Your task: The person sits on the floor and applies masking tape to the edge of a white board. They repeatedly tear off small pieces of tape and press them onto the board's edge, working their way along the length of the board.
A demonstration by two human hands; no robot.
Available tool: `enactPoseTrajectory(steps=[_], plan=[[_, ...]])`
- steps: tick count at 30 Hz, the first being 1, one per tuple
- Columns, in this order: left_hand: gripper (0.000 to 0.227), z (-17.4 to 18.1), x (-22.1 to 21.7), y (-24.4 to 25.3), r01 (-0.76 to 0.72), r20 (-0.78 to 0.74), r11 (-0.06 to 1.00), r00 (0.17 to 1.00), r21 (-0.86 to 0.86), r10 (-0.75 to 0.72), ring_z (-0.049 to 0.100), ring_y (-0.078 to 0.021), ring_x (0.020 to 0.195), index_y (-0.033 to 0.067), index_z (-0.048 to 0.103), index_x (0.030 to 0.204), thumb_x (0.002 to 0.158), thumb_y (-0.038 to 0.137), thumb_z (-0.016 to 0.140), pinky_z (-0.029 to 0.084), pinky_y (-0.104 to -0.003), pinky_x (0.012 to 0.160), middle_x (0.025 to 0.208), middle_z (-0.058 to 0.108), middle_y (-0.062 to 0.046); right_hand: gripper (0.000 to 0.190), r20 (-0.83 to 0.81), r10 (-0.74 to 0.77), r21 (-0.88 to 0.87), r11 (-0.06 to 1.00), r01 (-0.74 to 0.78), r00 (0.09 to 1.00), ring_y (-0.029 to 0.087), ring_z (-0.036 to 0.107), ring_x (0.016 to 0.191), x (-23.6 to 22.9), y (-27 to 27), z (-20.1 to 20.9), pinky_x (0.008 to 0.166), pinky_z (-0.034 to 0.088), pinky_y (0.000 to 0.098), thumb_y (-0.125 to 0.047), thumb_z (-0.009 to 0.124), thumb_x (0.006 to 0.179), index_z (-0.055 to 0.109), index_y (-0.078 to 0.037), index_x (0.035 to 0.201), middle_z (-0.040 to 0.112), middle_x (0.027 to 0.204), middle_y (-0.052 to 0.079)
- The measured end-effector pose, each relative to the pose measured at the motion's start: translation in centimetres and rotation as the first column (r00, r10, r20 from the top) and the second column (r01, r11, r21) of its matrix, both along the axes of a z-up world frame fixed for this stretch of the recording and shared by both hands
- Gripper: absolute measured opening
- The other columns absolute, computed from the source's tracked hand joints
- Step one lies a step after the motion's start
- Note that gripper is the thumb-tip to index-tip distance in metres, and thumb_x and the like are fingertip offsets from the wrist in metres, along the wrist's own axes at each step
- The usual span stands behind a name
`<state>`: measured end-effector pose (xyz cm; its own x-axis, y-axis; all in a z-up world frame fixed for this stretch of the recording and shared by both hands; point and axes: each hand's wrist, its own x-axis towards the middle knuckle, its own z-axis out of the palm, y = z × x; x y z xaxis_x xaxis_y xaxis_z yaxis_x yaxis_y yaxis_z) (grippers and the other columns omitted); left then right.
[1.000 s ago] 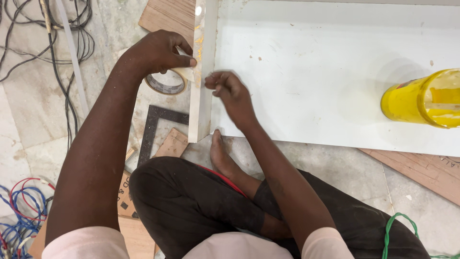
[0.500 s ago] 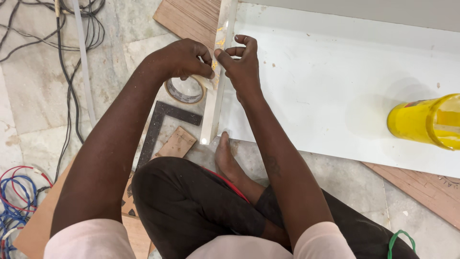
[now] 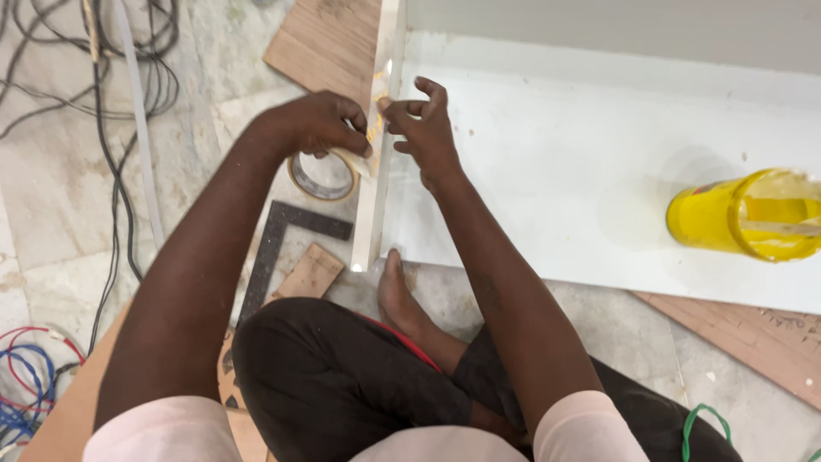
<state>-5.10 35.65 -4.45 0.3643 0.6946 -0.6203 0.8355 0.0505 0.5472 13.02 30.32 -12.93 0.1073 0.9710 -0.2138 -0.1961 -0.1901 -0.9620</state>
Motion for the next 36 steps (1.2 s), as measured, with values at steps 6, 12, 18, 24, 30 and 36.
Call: enactPoseTrajectory(steps=[6, 12, 18, 24, 30, 36], plan=[[0.037, -0.5, -0.3, 0.3, -0.011, 0.048, 0.998, 0.999, -0.055, 0.014, 0.055, -0.0132, 0.064, 0.0076, 0.073, 0.095, 0.067, 0.029, 0.086, 0.047, -0.029, 0.054, 0.078, 0.066, -0.002, 0.103, 0.037, -0.089, -0.066, 0.994, 0.091, 0.995, 0.028, 0.072, 0.098, 0.5, 6.8, 1.1, 0.074, 0.063, 0.0419, -0.056, 0.076, 0.078, 0.028, 0.002, 0.147, 0.068, 0.112, 0.018], [0.037, -0.2, -0.1, 0.3, 0.003, 0.062, 0.998, 0.998, -0.057, 0.000, 0.052, -0.0139, 0.058, 0.0063, 0.074, 0.096, 0.068, 0.028, 0.085, 0.044, -0.029, 0.051, 0.076, 0.064, -0.005, 0.096, 0.095, -0.141, -0.035, 0.989, 0.145, 0.985, 0.026, 0.072, 0.093, 0.5, 9.2, 1.6, 0.070, 0.063, 0.0432, -0.045, 0.080, 0.075, 0.032, 0.000, 0.145, 0.068, 0.109, 0.017], [0.039, -0.2, -0.2, -0.3, -0.039, 0.104, 0.997, 0.994, -0.063, 0.045, 0.054, -0.0113, 0.060, 0.0077, 0.073, 0.099, 0.068, 0.027, 0.084, 0.044, -0.028, 0.051, 0.079, 0.068, -0.001, 0.082, 0.135, -0.202, -0.013, 0.979, 0.206, 0.970, 0.021, 0.069, 0.081, -0.2, 9.1, 1.9, 0.062, 0.058, 0.0386, -0.038, 0.079, 0.078, 0.039, -0.005, 0.141, 0.067, 0.098, 0.012], [0.038, -0.6, -0.4, -0.4, -0.046, 0.096, 0.996, 0.994, -0.082, 0.054, 0.055, -0.0115, 0.063, 0.0070, 0.073, 0.100, 0.069, 0.026, 0.084, 0.045, -0.028, 0.053, 0.080, 0.067, -0.002, 0.081, 0.035, -0.206, -0.057, 0.976, 0.208, 0.978, 0.023, 0.068, 0.091, -0.4, 9.0, 1.8, 0.066, 0.060, 0.0417, -0.035, 0.078, 0.078, 0.035, -0.008, 0.141, 0.063, 0.106, 0.013], [0.039, -0.4, -0.1, -0.1, -0.035, 0.078, 0.995, 0.996, -0.092, 0.043, 0.056, -0.0117, 0.064, 0.0074, 0.073, 0.101, 0.069, 0.027, 0.084, 0.046, -0.028, 0.053, 0.081, 0.068, -0.001, 0.081, -0.134, -0.146, -0.170, 0.978, 0.122, 0.980, 0.031, 0.058, 0.112, 0.1, 9.6, 1.8, 0.085, 0.051, 0.0550, -0.040, 0.075, 0.077, 0.035, -0.011, 0.142, 0.056, 0.127, 0.017], [0.042, -0.2, -0.1, 0.1, -0.048, 0.063, 0.993, 0.997, -0.106, 0.055, 0.058, -0.0135, 0.067, 0.0074, 0.073, 0.102, 0.068, 0.027, 0.085, 0.047, -0.029, 0.054, 0.083, 0.068, -0.003, 0.087, -0.159, -0.116, -0.195, 0.977, 0.084, 0.980, 0.033, 0.058, 0.116, 0.8, 9.9, 1.4, 0.091, 0.049, 0.0567, -0.041, 0.076, 0.073, 0.033, -0.012, 0.144, 0.057, 0.131, 0.019]])
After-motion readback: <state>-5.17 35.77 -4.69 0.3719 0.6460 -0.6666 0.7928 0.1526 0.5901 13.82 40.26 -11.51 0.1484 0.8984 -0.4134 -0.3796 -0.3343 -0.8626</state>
